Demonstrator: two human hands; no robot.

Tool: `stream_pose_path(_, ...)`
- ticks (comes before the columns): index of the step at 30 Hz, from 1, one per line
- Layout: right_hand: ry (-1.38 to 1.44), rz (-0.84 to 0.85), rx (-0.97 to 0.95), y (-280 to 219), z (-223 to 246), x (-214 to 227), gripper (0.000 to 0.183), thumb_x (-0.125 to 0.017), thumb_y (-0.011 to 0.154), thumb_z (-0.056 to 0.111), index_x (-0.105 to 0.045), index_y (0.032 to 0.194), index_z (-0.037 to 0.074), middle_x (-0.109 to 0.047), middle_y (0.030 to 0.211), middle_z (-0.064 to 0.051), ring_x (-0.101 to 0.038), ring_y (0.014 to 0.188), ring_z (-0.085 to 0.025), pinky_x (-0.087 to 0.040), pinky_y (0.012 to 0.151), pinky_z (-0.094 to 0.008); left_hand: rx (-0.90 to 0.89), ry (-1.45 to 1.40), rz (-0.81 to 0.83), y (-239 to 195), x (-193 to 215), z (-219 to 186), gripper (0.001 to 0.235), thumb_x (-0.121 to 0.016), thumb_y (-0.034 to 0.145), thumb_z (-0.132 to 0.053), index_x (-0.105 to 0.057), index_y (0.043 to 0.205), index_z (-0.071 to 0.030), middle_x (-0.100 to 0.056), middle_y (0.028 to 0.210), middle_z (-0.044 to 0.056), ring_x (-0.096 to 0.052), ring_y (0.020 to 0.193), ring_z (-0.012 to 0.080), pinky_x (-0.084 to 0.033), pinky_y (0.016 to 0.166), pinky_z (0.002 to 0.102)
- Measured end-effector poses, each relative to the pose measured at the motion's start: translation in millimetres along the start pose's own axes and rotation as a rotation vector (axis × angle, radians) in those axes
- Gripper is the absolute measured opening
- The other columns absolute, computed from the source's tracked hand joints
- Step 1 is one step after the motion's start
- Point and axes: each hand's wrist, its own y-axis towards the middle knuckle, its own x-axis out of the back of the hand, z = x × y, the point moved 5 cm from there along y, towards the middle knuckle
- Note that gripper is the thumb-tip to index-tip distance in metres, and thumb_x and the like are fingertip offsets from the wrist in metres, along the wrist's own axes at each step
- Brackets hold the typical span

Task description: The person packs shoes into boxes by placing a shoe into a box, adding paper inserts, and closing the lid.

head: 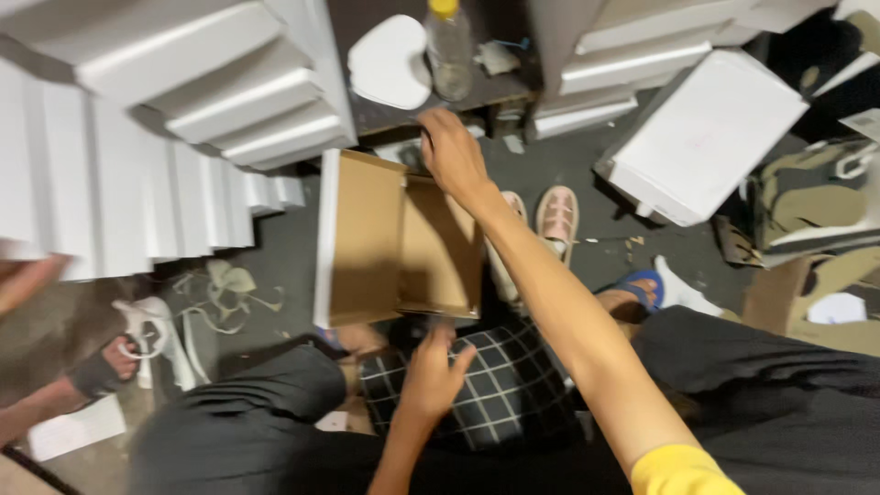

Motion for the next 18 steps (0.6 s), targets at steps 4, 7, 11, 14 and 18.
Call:
stream_pose_path(4, -0.084, -0.010, 0.108, 51, 20, -41, 0.019, -0.048, 0.097, -0.003, -0.061, 0.110, -0.001, -0.063, 0.124, -0.020, -0.052, 0.136, -0.049, -0.048, 0.108, -0.055, 0.175, 0.016, 0.188, -51, 20, 20, 0.054, -0.066, 0.097, -0.042, -0.051, 0.142, -0.016, -0.064, 0.139, 0.005, -0.065, 0.121, 0.0314, -0.050, 0.098, 0.048)
stream_pose_path(7, -0.452, 0.054, 0.131, 75, 7, -68, 0.051, -0.068, 0.092, 0.013, -0.056, 0.141, 0.002, -0.051, 0.153, -0.026, -0.040, 0.148, -0.044, -0.034, 0.123, -0.046, 0.217, 0.003, 0.159, -49, 3, 41, 0.055, -0.067, 0.099, -0.035, -0.048, 0.146, -0.011, -0.062, 0.142, 0.015, -0.062, 0.126, 0.0383, -0.051, 0.103, 0.049)
stream_pose_path(11, -0.784, 0.232, -0.039, 80, -17, -90, 0.065, -0.064, 0.102, 0.044, -0.045, 0.153, 0.009, -0.041, 0.155, -0.028, -0.040, 0.141, -0.044, -0.040, 0.108, -0.050, 0.034, 0.087, 0.165, -31, 2, 7, 0.054, -0.068, 0.100, -0.027, -0.046, 0.144, -0.004, -0.058, 0.137, 0.021, -0.064, 0.115, 0.0469, -0.052, 0.094, 0.056)
stream_pose_path(14, -0.866, 0.199, 0.030, 81, -18, -86, 0.045, -0.063, 0.103, 0.039, -0.055, 0.137, 0.011, -0.060, 0.135, -0.015, -0.058, 0.121, -0.031, -0.051, 0.088, -0.043, -0.022, 0.072, 0.181, -24, 5, -9, 0.055, -0.067, 0.101, -0.026, -0.045, 0.145, -0.001, -0.058, 0.134, 0.022, -0.062, 0.115, 0.0463, -0.051, 0.093, 0.055)
stream_pose_path(18, -0.771, 0.121, 0.134, 94, -18, -81, 0.017, -0.065, 0.091, 0.014, -0.078, 0.101, 0.011, -0.073, 0.106, -0.011, -0.068, 0.095, -0.031, -0.057, 0.071, -0.044, -0.096, 0.090, 0.122, -25, -9, 3, 0.058, -0.071, 0.097, -0.025, -0.048, 0.142, 0.003, -0.062, 0.122, 0.023, -0.065, 0.104, 0.0464, -0.053, 0.085, 0.055)
